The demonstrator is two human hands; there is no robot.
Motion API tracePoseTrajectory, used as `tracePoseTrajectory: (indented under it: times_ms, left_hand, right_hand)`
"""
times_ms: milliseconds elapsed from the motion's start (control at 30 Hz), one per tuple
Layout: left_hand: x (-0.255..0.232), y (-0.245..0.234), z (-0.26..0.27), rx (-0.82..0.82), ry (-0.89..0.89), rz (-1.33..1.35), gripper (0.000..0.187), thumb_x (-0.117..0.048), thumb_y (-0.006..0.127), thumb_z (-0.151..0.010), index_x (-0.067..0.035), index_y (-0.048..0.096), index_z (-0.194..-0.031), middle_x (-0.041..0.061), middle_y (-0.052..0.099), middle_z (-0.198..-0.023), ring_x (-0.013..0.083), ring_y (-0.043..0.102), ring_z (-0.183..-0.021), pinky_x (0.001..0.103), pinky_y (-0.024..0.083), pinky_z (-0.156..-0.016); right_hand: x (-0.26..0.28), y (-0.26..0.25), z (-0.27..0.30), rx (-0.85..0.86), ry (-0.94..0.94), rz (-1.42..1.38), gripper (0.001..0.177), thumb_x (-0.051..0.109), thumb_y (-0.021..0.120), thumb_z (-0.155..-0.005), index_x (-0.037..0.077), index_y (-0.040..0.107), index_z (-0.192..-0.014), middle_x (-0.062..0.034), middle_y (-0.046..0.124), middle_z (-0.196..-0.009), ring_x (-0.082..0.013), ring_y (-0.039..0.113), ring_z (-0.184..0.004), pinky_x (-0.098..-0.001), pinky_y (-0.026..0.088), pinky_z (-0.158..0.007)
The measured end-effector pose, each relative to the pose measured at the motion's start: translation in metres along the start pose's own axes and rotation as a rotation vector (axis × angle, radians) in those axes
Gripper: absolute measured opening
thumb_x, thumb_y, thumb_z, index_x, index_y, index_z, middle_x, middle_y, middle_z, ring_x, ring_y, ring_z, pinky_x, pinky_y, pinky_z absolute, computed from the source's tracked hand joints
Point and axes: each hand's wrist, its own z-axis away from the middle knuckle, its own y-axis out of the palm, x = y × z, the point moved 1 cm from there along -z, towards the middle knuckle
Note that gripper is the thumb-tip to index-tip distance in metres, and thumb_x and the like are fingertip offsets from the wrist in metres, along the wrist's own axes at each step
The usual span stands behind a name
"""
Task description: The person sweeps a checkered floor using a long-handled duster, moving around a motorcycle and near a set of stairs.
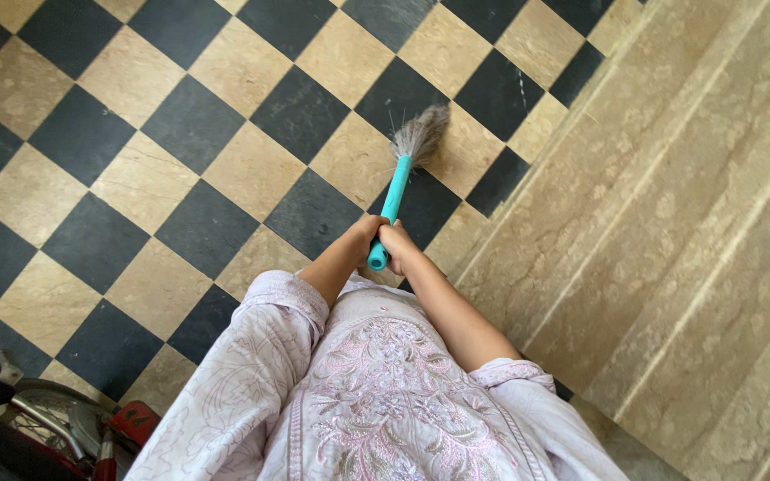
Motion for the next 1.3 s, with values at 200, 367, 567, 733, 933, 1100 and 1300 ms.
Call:
tracePoseTrajectory:
  times_ms: [200,367,567,733,933,1100,1300]
  left_hand:
    - [-0.035,-0.008,0.023,-0.236,0.115,0.134,0.029,-0.038,0.065,-0.089,-0.01,0.069,-0.098,0.012,0.069,-0.088,0.0253,0.068,-0.07,0.044,0.058,-0.062]
    - [-0.075,-0.006,0.066,-0.181,0.041,0.186,0.021,-0.04,0.056,-0.084,-0.019,0.059,-0.084,0.01,0.056,-0.075,0.0237,0.046,-0.047,0.042,0.042,-0.041]
    - [-0.102,0.002,0.097,-0.257,-0.029,0.236,0.029,-0.031,0.068,-0.083,-0.008,0.061,-0.101,0.015,0.063,-0.085,0.025,0.054,-0.054,0.039,0.043,-0.045]
    - [-0.118,0.013,0.071,-0.18,0.015,0.106,0.034,-0.028,0.069,-0.08,-0.006,0.061,-0.104,0.016,0.063,-0.086,0.0253,0.055,-0.055,0.04,0.043,-0.046]
    - [-0.108,0.054,0.024,0.048,0.046,-0.124,0.027,-0.029,0.069,-0.081,-0.007,0.066,-0.098,0.015,0.066,-0.086,0.0292,0.064,-0.063,0.045,0.053,-0.057]
    - [-0.087,0.096,-0.009,0.217,0.0,-0.34,0.023,-0.023,0.063,-0.083,-0.009,0.071,-0.099,0.014,0.07,-0.089,0.0299,0.068,-0.073,0.048,0.056,-0.066]
    - [-0.053,0.131,-0.065,0.448,-0.123,-0.498,0.032,-0.024,0.059,-0.092,0.002,0.067,-0.11,0.021,0.072,-0.099,0.0349,0.071,-0.082,0.05,0.06,-0.075]
  right_hand:
    - [0.053,0.018,0.001,0.232,0.043,0.115,0.042,0.016,0.05,-0.097,0.01,0.038,-0.137,-0.0084,0.064,-0.089,-0.0179,0.067,-0.067,-0.0353,0.061,-0.05]
    - [0.083,0.018,0.007,0.348,-0.01,0.154,0.042,0.007,0.056,-0.092,0.012,0.049,-0.133,-0.006,0.06,-0.072,-0.0132,0.057,-0.049,-0.0272,0.049,-0.039]
    - [0.103,0.022,0.012,0.259,-0.06,0.183,0.041,0.005,0.059,-0.087,0.007,0.055,-0.128,-0.0116,0.063,-0.072,-0.0156,0.059,-0.047,-0.0289,0.049,-0.038]
    - [0.108,0.011,0.005,0.165,-0.127,0.086,0.038,0.004,0.062,-0.09,-0.003,0.057,-0.127,-0.0145,0.066,-0.077,-0.0175,0.063,-0.052,-0.0304,0.052,-0.042]
    - [0.086,-0.021,0.005,-0.083,-0.238,-0.288,0.044,0.004,0.056,-0.084,0.005,0.057,-0.129,-0.014,0.066,-0.081,-0.0236,0.066,-0.054,-0.0381,0.058,-0.045]
    - [0.059,-0.052,0.006,-0.384,-0.369,-0.482,0.04,0.003,0.055,-0.085,0.004,0.065,-0.124,-0.0106,0.069,-0.091,-0.0201,0.067,-0.072,-0.0343,0.057,-0.06]
    - [0.04,-0.08,0.013,-0.426,-0.276,-0.657,0.029,0.013,0.052,-0.092,0.0,0.059,-0.117,-0.0135,0.068,-0.093,-0.022,0.068,-0.074,-0.0391,0.058,-0.063]
